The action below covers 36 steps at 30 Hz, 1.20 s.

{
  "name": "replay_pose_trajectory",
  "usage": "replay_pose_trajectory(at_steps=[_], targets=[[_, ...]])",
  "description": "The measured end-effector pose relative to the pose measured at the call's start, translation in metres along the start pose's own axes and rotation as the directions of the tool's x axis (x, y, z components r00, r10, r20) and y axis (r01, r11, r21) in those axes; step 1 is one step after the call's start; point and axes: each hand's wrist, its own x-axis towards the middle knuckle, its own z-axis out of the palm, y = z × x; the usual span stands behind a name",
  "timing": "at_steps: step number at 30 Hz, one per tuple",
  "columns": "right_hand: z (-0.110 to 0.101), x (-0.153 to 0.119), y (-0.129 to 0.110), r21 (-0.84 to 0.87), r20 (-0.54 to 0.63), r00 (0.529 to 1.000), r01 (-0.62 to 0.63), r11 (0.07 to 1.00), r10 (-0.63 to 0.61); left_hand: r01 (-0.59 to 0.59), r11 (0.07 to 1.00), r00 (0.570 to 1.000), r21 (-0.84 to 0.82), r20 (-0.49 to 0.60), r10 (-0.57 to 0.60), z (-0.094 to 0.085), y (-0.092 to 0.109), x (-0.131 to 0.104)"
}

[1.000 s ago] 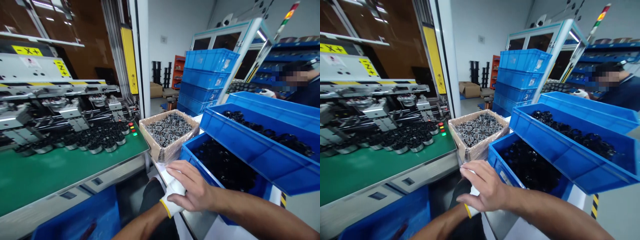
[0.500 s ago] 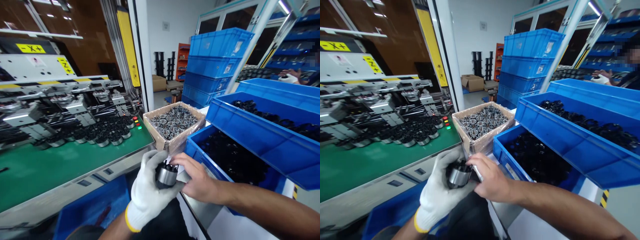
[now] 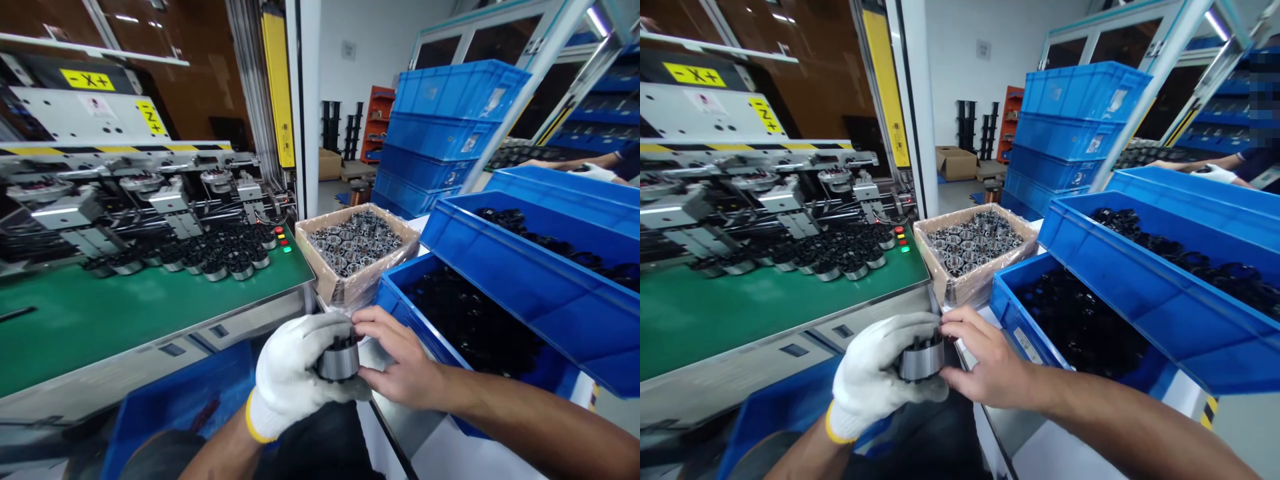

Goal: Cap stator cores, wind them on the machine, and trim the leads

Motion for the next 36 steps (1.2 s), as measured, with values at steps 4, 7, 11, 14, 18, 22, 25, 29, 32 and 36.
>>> replay_pose_trajectory(at_steps=[4,7,11,14,18,22,25,29,32,36], targets=[[-0.002,0.002,0.0,-0.042,-0.059,0.997,0.039,0.998,-0.042,0.292,0.926,0.956,-0.238,0.097,-0.276,0.008,-0.004,-0.013],[-0.004,0.003,0.0,-0.129,-0.087,0.98,0.164,0.978,-0.176,0.538,0.819,0.84,-0.2,0.202,-0.503,0.015,-0.007,-0.02],[-0.006,0.005,0.0,-0.204,-0.048,0.99,0.119,0.972,-0.131,0.589,0.735,0.808,-0.335,0.215,-0.549,0.024,-0.015,-0.028],[-0.008,0.007,-0.001,-0.175,-0.061,0.998,0.023,0.984,-0.034,0.55,0.652,0.821,-0.522,0.195,-0.537,0.025,-0.023,-0.037],[-0.009,0.008,-0.002,-0.126,-0.072,0.995,0.059,0.99,-0.069,0.532,0.688,0.846,-0.494,0.277,-0.456,0.015,-0.025,-0.04],[-0.007,0.005,-0.005,-0.137,-0.062,0.997,0.047,0.989,-0.056,0.348,0.904,0.932,-0.249,0.196,-0.305,0.004,-0.02,-0.023],[-0.007,0.004,-0.008,-0.132,-0.052,0.997,0.043,0.99,-0.05,0.173,0.971,0.981,-0.168,0.119,-0.154,0.004,-0.017,-0.015],[-0.006,0.002,-0.01,-0.175,0.032,0.998,0.056,0.983,-0.051,0.183,0.968,0.983,-0.173,0.053,-0.176,0.009,-0.013,-0.026],[-0.006,-0.003,-0.001,-0.32,0.096,0.994,0.082,0.944,-0.054,0.35,0.936,0.936,-0.045,0.0,-0.351,-0.006,-0.023,-0.039],[-0.005,-0.006,0.013,-0.393,0.128,0.989,0.121,0.911,-0.076,0.735,0.515,0.657,0.44,-0.275,-0.702,-0.078,-0.063,-0.05]])
